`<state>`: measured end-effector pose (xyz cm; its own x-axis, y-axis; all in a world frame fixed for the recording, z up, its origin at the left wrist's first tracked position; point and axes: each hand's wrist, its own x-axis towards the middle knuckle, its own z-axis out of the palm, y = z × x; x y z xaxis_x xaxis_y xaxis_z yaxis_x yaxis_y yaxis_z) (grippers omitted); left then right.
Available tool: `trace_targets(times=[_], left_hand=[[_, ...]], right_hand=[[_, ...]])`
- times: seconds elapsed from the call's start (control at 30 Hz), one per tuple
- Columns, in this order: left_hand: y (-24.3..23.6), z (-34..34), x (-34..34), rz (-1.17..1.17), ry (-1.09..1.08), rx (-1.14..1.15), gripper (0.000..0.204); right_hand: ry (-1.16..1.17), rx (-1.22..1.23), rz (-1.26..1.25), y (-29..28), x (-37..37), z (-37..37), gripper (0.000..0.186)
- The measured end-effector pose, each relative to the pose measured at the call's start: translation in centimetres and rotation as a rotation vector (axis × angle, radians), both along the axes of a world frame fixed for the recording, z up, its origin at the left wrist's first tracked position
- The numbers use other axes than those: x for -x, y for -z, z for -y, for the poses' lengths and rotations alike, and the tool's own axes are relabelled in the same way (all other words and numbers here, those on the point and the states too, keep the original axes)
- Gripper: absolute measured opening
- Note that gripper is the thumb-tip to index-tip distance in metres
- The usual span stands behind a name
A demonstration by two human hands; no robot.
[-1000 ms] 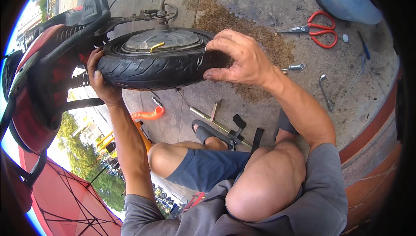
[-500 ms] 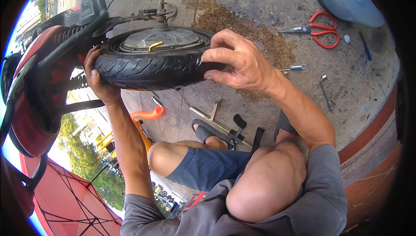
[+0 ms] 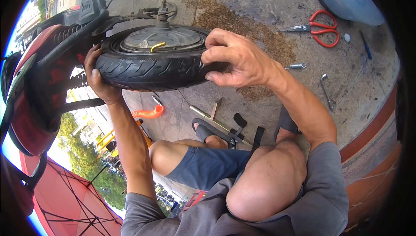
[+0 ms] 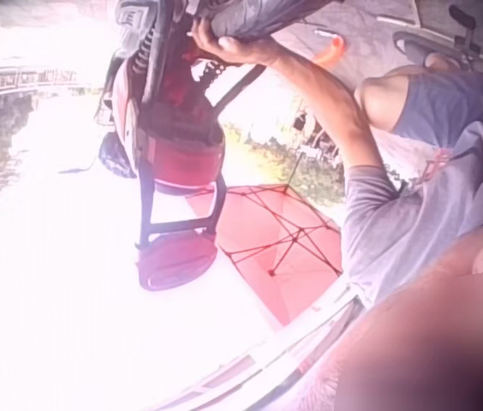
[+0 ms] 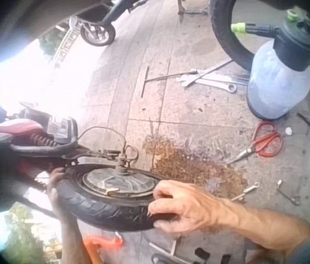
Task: The person removes a motorcycle tire from the wheel, inflates it with an air hose, and repeatedly inserts and removes a metal spring tool into the tire bead area. The person rotates and flips the tire while working on the bead and valve area.
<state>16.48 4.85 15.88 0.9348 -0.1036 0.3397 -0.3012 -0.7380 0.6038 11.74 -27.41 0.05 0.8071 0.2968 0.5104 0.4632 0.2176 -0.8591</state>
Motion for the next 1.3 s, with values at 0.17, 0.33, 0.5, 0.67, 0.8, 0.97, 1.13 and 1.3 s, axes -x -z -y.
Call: trace_targets(times=[0.17,0.33,0.5,0.67,0.8,0.97,1.13,1.3], left_hand=[[0.0,-0.2,0.3,0.011,0.007,-0.008,0.061],[0.2,-0.5,0.4,0.021,0.007,-0.011,0.061],[0.2,-0.5,-0.1,0.025,0.006,-0.028,0.061],[0.2,-0.4,-0.5,0.022,-0.002,-0.009,0.061],[0.3,-0.4,-0.7,0.017,0.002,0.010,0.061],[0.4,-0.2,-1.0,0.001,0.003,0.057,0.060],[0.3,-0.1,-0.9,0.004,0.001,0.035,0.060],[0.3,-0.1,-0.9,0.005,0.002,0.044,0.060]], right_hand=[[-0.076,-0.163,-0.171,0.3,0.4,-0.3,0.034],[0.051,-0.157,-0.158,0.3,1.6,-0.8,0.031],[0.169,-0.121,-0.079,0.3,3.3,-1.1,0.032],[0.243,-0.190,-0.305,0.4,3.9,-1.2,0.032],[0.288,-0.105,-0.290,0.4,4.0,-1.3,0.039],[0.292,-0.111,-0.211,0.6,3.7,-1.3,0.037],[0.304,-0.109,-0.201,0.5,3.7,-1.4,0.035],[0.282,-0.096,-0.164,0.5,3.7,-1.3,0.032]])
